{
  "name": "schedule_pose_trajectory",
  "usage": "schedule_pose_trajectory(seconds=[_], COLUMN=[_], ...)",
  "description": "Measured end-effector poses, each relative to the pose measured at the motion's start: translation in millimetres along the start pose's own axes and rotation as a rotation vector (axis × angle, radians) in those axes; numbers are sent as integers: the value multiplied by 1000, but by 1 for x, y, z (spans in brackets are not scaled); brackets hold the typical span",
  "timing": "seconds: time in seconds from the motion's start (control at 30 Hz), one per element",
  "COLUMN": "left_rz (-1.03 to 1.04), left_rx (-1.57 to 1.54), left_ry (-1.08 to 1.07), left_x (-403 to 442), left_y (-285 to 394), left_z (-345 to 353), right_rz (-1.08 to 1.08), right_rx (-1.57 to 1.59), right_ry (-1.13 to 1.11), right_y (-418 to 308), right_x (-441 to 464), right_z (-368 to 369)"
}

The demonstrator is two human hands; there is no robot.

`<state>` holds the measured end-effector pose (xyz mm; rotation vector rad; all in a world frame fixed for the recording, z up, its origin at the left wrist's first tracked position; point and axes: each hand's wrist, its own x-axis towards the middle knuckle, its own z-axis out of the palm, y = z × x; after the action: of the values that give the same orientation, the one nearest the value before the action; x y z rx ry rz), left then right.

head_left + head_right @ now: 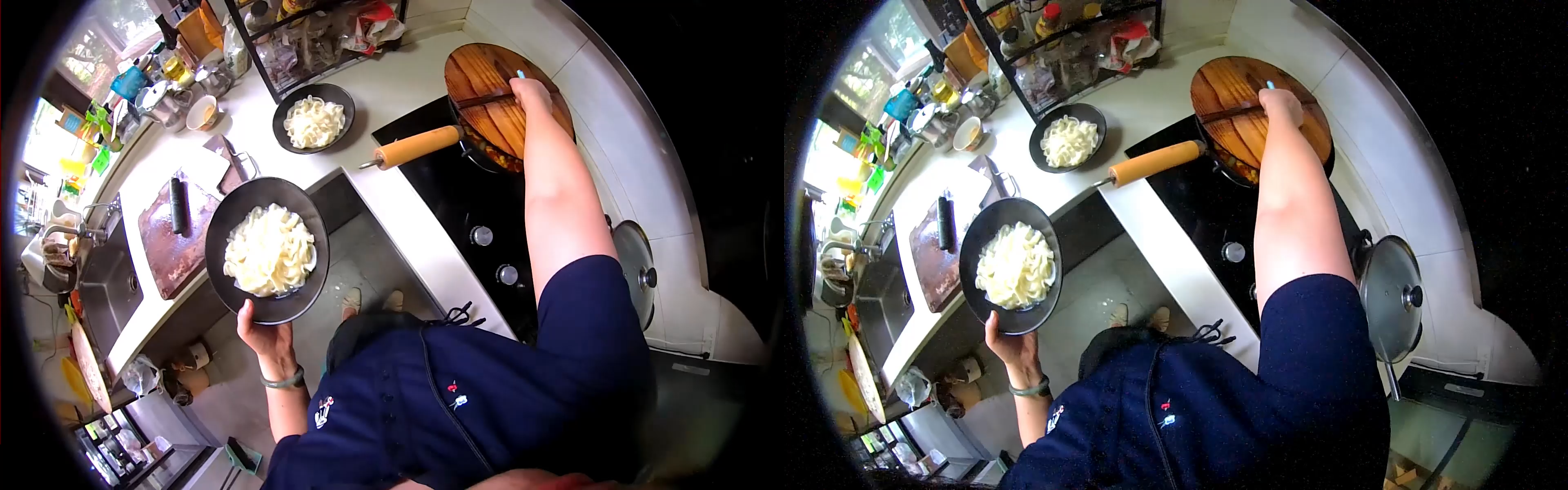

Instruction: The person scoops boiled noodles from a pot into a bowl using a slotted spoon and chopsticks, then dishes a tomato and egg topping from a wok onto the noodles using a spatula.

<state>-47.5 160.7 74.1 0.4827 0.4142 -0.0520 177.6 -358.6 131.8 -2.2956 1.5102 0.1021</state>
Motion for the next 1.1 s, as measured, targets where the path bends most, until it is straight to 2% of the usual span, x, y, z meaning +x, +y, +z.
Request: schedule_pose_trajectory(seconds=[0.1, 0.13, 0.27, 0.3, 0.37, 0.43, 0.5, 0.63, 0.7, 0.83, 0.87, 0.9, 0.97, 1.1], left_rz=[8, 2, -38, -39, -71, -86, -88, -55, -59, -69, -64, -51, -37, 2], left_rx=[-7, 4, 37, 31, 22, 10, -10, 3, 35, 71, 79, 100, 137, 198], left_ry=[30, 33, 27, 30, 5, -34, -76, -136, -162, -227, -236, -259, -276, -343], left_x=[3, 3, 9, 11, 17, 20, 23, 29, 33, 43, 47, 53, 60, 86], left_y=[0, 1, 5, 6, 9, 10, 11, 9, 10, 10, 11, 11, 12, 9], left_z=[-13, -11, -21, -20, -24, -22, -20, -29, -33, -45, -49, -52, -63, -84], right_rz=[15, 7, -163, -244, -475, -642, -485, -450, -419, -459, -406, -409, -540, -407], right_rx=[-122, -76, 3, -57, -50, 198, 80, 150, 318, 524, 532, 547, 840, 949], right_ry=[104, 126, 293, 430, 379, 312, 16, -12, 5, 16, 1, 0, -49, -93], right_y=[-9, -11, -2, 1, 28, 55, 63, 71, 62, 44, 38, 31, 22, 0], right_x=[26, 16, 5, 15, 84, 67, -2, -30, -52, -40, -32, -27, -22, -3], right_z=[9, 3, -43, -54, -74, -101, -136, -127, -114, -79, -72, -61, -29, 47])
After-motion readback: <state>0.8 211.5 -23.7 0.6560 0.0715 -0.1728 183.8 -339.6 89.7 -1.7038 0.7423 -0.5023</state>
